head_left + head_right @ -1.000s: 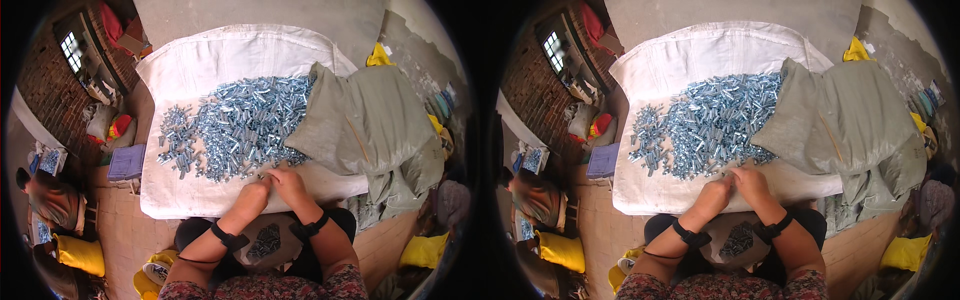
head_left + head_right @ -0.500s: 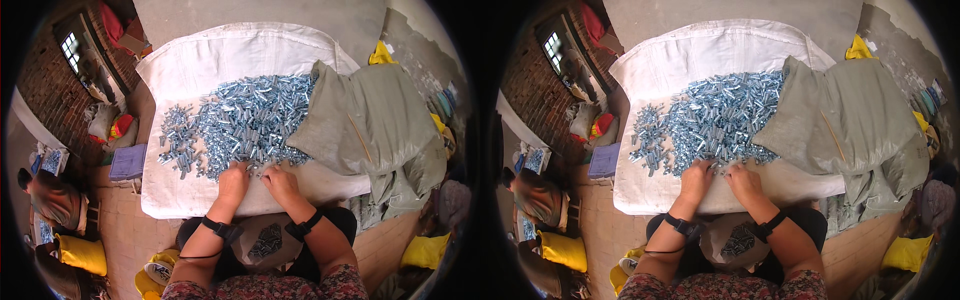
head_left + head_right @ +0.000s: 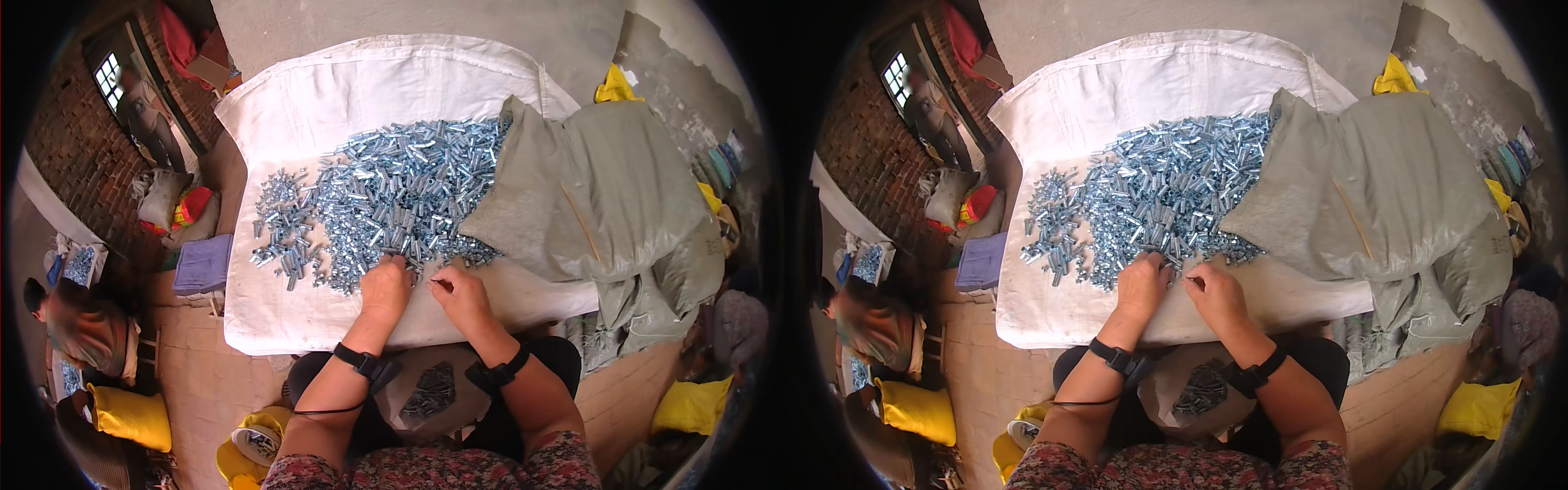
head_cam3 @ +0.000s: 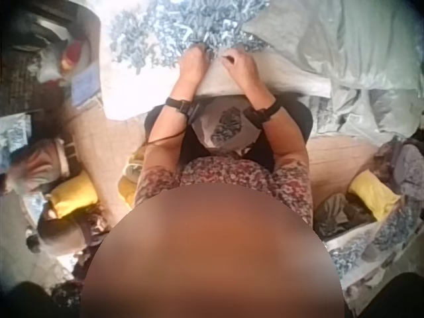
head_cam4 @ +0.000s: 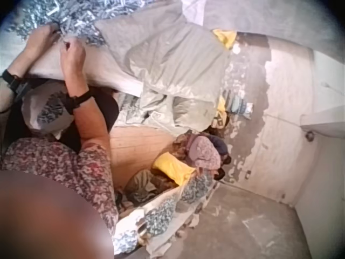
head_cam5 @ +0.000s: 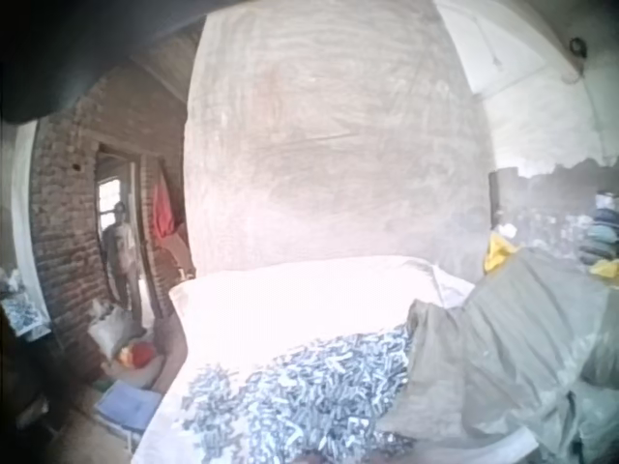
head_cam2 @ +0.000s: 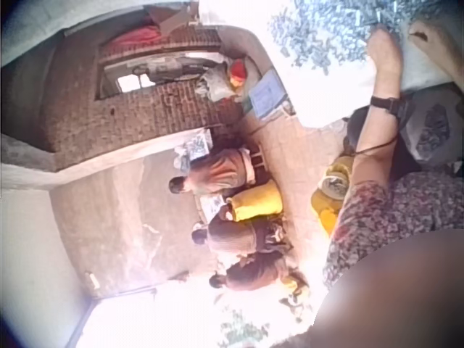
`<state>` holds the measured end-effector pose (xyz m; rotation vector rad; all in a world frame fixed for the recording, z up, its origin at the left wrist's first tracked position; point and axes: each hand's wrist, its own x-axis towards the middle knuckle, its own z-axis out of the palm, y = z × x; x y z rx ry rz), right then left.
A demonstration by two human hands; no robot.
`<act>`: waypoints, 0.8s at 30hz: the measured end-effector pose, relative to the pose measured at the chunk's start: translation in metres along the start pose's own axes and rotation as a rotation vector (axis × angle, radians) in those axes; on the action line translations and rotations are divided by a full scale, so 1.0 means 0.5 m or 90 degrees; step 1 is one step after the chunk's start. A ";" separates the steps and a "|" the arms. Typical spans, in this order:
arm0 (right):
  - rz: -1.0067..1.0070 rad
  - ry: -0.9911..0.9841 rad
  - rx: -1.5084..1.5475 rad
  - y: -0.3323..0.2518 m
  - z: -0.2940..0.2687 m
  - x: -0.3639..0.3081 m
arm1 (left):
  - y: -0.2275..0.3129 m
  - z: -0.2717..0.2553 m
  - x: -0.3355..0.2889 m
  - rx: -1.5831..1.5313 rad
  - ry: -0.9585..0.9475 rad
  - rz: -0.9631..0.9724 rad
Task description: The person is sorting and inspecting small metal fasteners on a white surface.
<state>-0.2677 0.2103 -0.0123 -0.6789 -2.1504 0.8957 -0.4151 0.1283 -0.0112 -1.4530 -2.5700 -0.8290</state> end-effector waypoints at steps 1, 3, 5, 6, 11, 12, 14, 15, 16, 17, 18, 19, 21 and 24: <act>0.000 0.013 0.040 0.004 -0.001 0.001 | 0.000 0.004 0.000 -0.002 0.000 0.002; 0.010 0.033 0.089 0.005 -0.004 0.003 | -0.002 0.005 -0.005 -0.058 0.054 0.042; 0.021 0.054 0.140 0.002 -0.012 0.006 | 0.004 0.003 -0.005 -0.225 0.047 0.011; 0.065 0.046 0.185 -0.002 -0.018 0.008 | 0.008 -0.003 -0.006 -0.390 0.038 -0.023; 0.210 0.024 0.338 -0.034 -0.047 0.011 | 0.033 -0.051 -0.021 -0.974 -0.199 -0.267; 0.228 0.015 0.395 -0.033 -0.046 0.011 | 0.037 -0.056 -0.027 -1.095 -0.224 -0.300; 0.245 0.008 0.450 -0.035 -0.047 0.011 | 0.043 -0.054 -0.035 -1.095 -0.241 -0.298; 0.245 0.002 0.459 -0.038 -0.046 0.010 | 0.044 -0.053 -0.039 -1.096 -0.257 -0.301; 0.245 -0.003 0.468 -0.040 -0.046 0.009 | 0.047 -0.051 -0.041 -1.096 -0.258 -0.300; 0.245 -0.002 0.468 -0.038 -0.045 0.008 | 0.051 -0.049 -0.044 -1.071 -0.263 -0.284; 0.239 0.005 0.477 -0.035 -0.043 0.007 | 0.053 -0.048 -0.045 -1.045 -0.267 -0.268; 0.233 0.011 0.487 -0.034 -0.041 0.007 | 0.052 -0.044 -0.047 -1.045 -0.267 -0.268; 0.247 0.013 0.484 -0.035 -0.044 0.007 | 0.048 -0.034 -0.048 -1.019 -0.268 -0.237; 0.267 0.015 0.487 -0.030 -0.045 0.010 | 0.043 -0.029 -0.049 -0.947 -0.253 -0.198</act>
